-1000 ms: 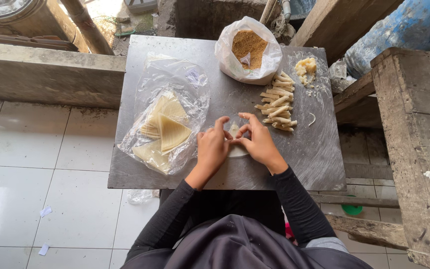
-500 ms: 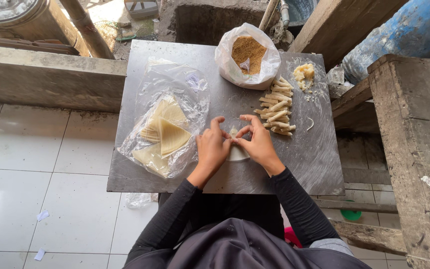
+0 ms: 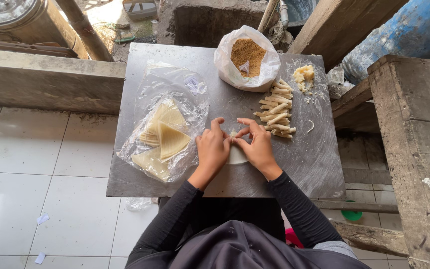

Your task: The person places a small amount of paste and filling onto a triangle of dough, then rolls the dough into a cylindrical snack, repeating this for several pieces.

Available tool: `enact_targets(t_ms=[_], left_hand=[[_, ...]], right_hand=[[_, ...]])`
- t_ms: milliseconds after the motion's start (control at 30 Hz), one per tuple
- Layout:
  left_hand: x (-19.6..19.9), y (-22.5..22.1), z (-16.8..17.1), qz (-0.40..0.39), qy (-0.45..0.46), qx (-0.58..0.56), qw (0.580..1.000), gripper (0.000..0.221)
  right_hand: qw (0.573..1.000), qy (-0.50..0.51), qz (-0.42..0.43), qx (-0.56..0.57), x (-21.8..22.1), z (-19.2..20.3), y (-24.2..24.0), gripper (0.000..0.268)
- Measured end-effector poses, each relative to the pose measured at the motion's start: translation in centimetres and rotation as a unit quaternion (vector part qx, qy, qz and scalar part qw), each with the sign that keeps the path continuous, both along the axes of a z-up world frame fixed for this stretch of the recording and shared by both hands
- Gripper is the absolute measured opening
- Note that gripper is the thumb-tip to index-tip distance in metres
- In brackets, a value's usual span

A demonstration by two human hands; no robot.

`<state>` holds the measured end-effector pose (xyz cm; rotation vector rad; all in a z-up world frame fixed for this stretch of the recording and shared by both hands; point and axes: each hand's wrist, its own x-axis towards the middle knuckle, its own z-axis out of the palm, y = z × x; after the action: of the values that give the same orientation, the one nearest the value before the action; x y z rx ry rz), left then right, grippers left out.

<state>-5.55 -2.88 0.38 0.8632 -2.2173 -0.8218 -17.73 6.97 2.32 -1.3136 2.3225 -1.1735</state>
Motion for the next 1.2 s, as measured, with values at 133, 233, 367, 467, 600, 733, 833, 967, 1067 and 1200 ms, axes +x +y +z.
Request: enact_targets(t_ms=[133, 233, 367, 467, 600, 733, 833, 967, 1067, 1200], left_hand=[[0.8, 0.7, -0.7, -0.022, -0.007, -0.083, 0.996, 0.045], [1.1, 0.9, -1.3, -0.030, -0.035, -0.131, 0.990, 0.045], [0.4, 0.6, -0.9, -0.017, -0.030, -0.084, 0.996, 0.042], [-0.2, 0.6, -0.7, 0.020, -0.031, -0.068, 0.997, 0.052], [-2.8, -0.4, -1.5, 0.087, -0.066, -0.112, 0.988, 0.065], [-5.0, -2.5, -2.1, 0.113, -0.070, -0.161, 0.978, 0.066], [-4.7, -3.9, -1.0, 0.092, -0.041, -0.154, 0.983, 0.068], [-1.4, -3.5, 1.3, 0.031, 0.073, -0.086, 0.993, 0.064], [0.7, -1.6, 2.2, -0.004, 0.106, -0.030, 0.994, 0.061], [2.5, 0.9, 2.1, -0.040, 0.081, -0.003, 0.996, 0.062]], right_hand=[[0.980, 0.177, 0.068, -0.063, -0.3, -0.1, 0.9, 0.051], [0.972, 0.209, 0.080, -0.075, -0.4, -0.7, 1.2, 0.050], [0.990, 0.134, 0.035, -0.018, 0.0, -0.8, 0.6, 0.046], [0.999, 0.029, -0.008, 0.036, -0.4, -0.5, -0.3, 0.051], [0.990, 0.128, -0.047, 0.024, -0.8, -1.2, -2.6, 0.058], [0.967, 0.244, -0.067, 0.010, -1.6, -2.4, -5.6, 0.058], [0.965, 0.252, -0.067, -0.007, -2.3, -2.0, -6.6, 0.054], [0.989, 0.149, 0.022, -0.009, -3.4, 0.7, -4.6, 0.049], [0.981, 0.147, 0.122, 0.016, -3.0, 1.7, -3.2, 0.052], [0.971, 0.206, 0.119, 0.019, -2.9, 1.7, -3.0, 0.039]])
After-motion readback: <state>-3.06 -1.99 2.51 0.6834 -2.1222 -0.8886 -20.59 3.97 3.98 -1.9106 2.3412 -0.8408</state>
